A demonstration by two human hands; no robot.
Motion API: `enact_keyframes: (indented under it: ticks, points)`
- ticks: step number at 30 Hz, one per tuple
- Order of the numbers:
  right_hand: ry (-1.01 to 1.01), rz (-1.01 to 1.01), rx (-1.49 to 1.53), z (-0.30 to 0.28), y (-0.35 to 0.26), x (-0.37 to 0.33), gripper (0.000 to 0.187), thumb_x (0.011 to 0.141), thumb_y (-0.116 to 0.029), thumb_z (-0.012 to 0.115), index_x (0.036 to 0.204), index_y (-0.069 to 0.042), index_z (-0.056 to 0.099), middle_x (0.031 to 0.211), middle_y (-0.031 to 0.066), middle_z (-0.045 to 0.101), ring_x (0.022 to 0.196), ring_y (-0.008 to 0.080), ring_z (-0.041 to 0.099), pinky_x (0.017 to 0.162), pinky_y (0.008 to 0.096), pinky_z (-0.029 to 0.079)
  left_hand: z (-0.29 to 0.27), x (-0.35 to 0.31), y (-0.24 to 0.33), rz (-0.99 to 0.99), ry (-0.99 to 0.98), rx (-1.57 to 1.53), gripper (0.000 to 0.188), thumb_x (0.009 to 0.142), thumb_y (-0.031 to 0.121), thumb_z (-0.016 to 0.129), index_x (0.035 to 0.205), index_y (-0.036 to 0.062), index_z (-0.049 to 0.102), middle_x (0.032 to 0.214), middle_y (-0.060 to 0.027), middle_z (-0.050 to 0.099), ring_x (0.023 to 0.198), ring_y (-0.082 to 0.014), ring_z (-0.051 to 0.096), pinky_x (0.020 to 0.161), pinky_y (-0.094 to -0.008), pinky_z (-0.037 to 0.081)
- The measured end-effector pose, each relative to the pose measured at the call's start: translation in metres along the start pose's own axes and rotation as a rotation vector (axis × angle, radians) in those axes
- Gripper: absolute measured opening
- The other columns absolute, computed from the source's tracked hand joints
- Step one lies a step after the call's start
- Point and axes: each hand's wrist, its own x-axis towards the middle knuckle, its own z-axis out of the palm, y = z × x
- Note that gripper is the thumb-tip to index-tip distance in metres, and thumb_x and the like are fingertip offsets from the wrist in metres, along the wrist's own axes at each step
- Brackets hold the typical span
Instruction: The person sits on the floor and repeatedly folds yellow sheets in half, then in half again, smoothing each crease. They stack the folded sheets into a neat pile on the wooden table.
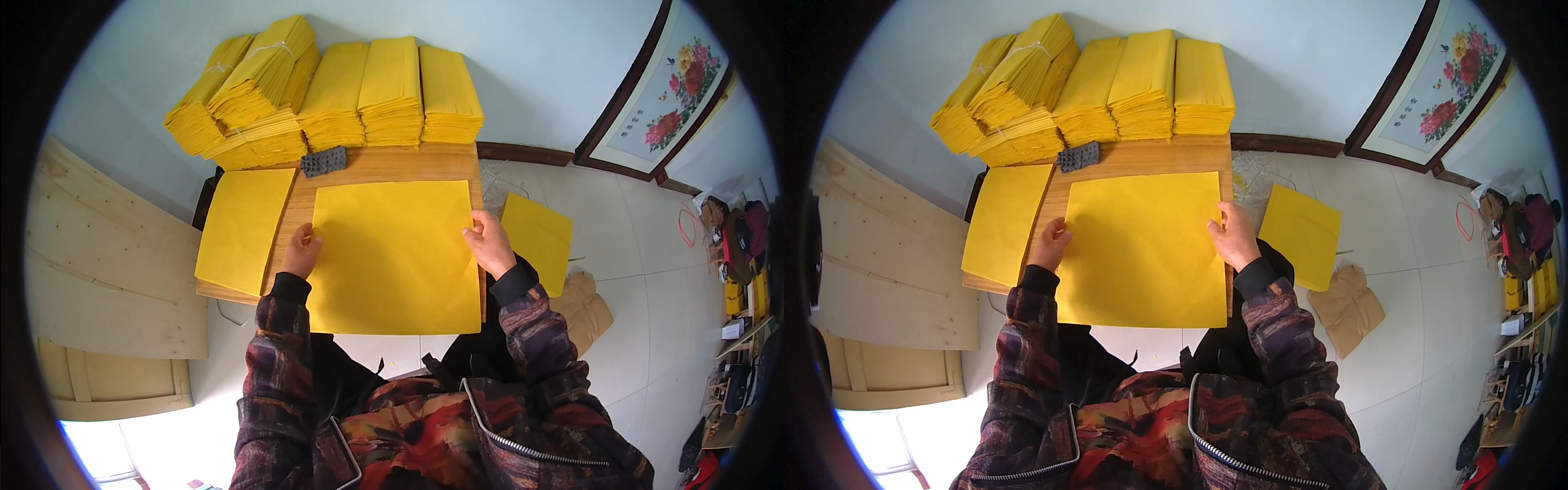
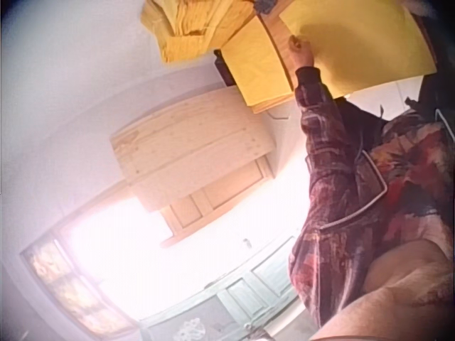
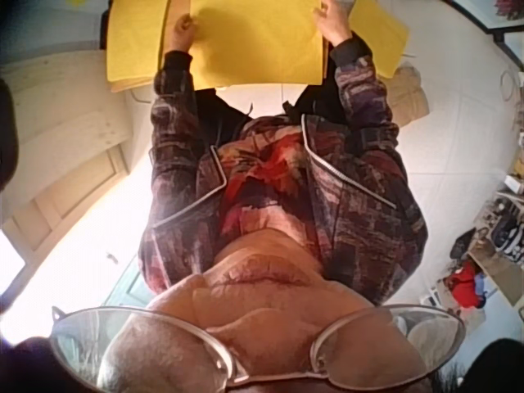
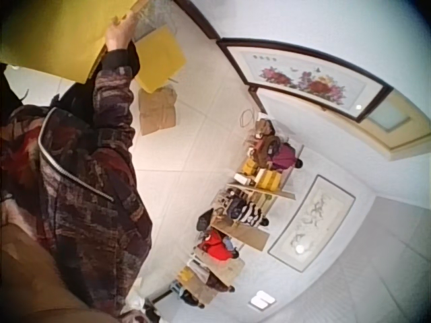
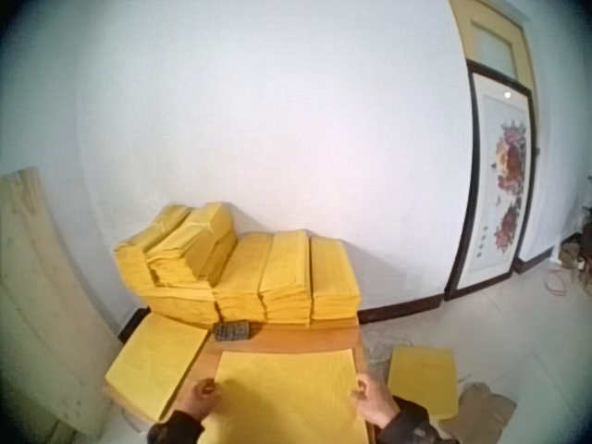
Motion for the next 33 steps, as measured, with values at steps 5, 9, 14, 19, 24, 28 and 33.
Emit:
enact_keyframes:
  ticks: [5, 9, 14, 19, 24, 28, 33]
  points:
    - [0.006, -0.02, 0.079, 0.0, 0.003, -0.003, 0.042, 0.087, -0.016, 0.068, 0.122, 0.004, 0.054, 0.105, 0.0188, 0.059, 0.087, 0.0274, 0.061, 0.077, 0.0369, 0.05, 0.001, -0.002, 0.004, 0.016, -0.001, 0.024, 0.049, 0.092, 0.017, 0.063, 0.135, -0.003, 0.05, 0.124, -0.0121, 0.061, 0.108, -0.0195, 0.059, 0.093, -0.0317, 0.048]
    - [0.008, -0.049, 0.031, -0.009, 0.0, -0.009, 0.037, 0.087, -0.011, 0.066, 0.12, 0.002, 0.055, 0.11, 0.019, 0.058, 0.094, 0.0294, 0.06, 0.082, 0.0382, 0.051, 0.001, -0.014, 0.007, 0.047, -0.005, -0.043, 0.047, 0.091, 0.015, 0.063, 0.135, 0.0004, 0.051, 0.124, -0.0112, 0.061, 0.11, -0.0202, 0.059, 0.093, -0.0326, 0.048]
    - [-0.015, -0.191, -0.077, -0.005, -0.005, -0.019, 0.034, 0.084, -0.01, 0.067, 0.114, 0.003, 0.056, 0.115, 0.022, 0.057, 0.108, 0.0382, 0.056, 0.094, 0.0427, 0.046, 0.008, -0.023, 0.005, 0.144, 0.091, 0.115, 0.049, 0.087, 0.013, 0.065, 0.132, 0.0003, 0.052, 0.12, -0.0126, 0.062, 0.112, -0.0241, 0.058, 0.095, -0.0351, 0.046]
    - [0.087, -0.361, -0.252, -0.013, -0.022, -0.027, 0.035, 0.084, -0.01, 0.066, 0.115, 0.002, 0.054, 0.12, 0.0231, 0.056, 0.114, 0.0418, 0.052, 0.099, 0.0446, 0.043, 0.005, -0.032, 0.015, 0.23, 0.162, 0.284, 0.05, 0.081, 0.016, 0.07, 0.125, -0.0015, 0.056, 0.122, -0.0241, 0.06, 0.112, -0.0384, 0.059, 0.096, -0.0414, 0.048]
    - [-0.052, -0.515, -0.216, -0.022, -0.06, -0.084, 0.032, 0.084, -0.009, 0.067, 0.112, -0.001, 0.057, 0.11, 0.0209, 0.061, 0.105, 0.0406, 0.057, 0.091, 0.0437, 0.047, 0.002, -0.118, 0.056, 0.453, -0.086, 0.346, 0.046, 0.08, 0.014, 0.074, 0.123, 0.0064, 0.059, 0.119, -0.0167, 0.064, 0.114, -0.0362, 0.058, 0.098, -0.0411, 0.047]
    - [-0.336, -0.661, -0.251, 0.013, -0.081, -0.142, 0.032, 0.079, -0.012, 0.069, 0.107, -0.004, 0.058, 0.109, 0.0107, 0.056, 0.104, 0.0313, 0.054, 0.088, 0.0414, 0.046, 0.019, -0.181, 0.069, 0.587, -0.334, 0.762, 0.059, 0.078, 0.025, 0.077, 0.131, 0.0146, 0.054, 0.142, -0.01, 0.048, 0.13, -0.0313, 0.045, 0.106, -0.0452, 0.037]
    - [-0.24, -0.826, -0.552, 0.048, -0.072, -0.151, 0.025, 0.079, -0.01, 0.064, 0.103, -0.006, 0.059, 0.11, 0.0077, 0.053, 0.101, 0.0265, 0.053, 0.084, 0.0398, 0.047, 0.041, -0.183, 0.052, 0.601, -0.226, 0.951, 0.054, 0.075, 0.019, 0.074, 0.124, 0.0154, 0.053, 0.133, -0.0083, 0.051, 0.124, -0.0306, 0.049, 0.098, -0.0464, 0.041]
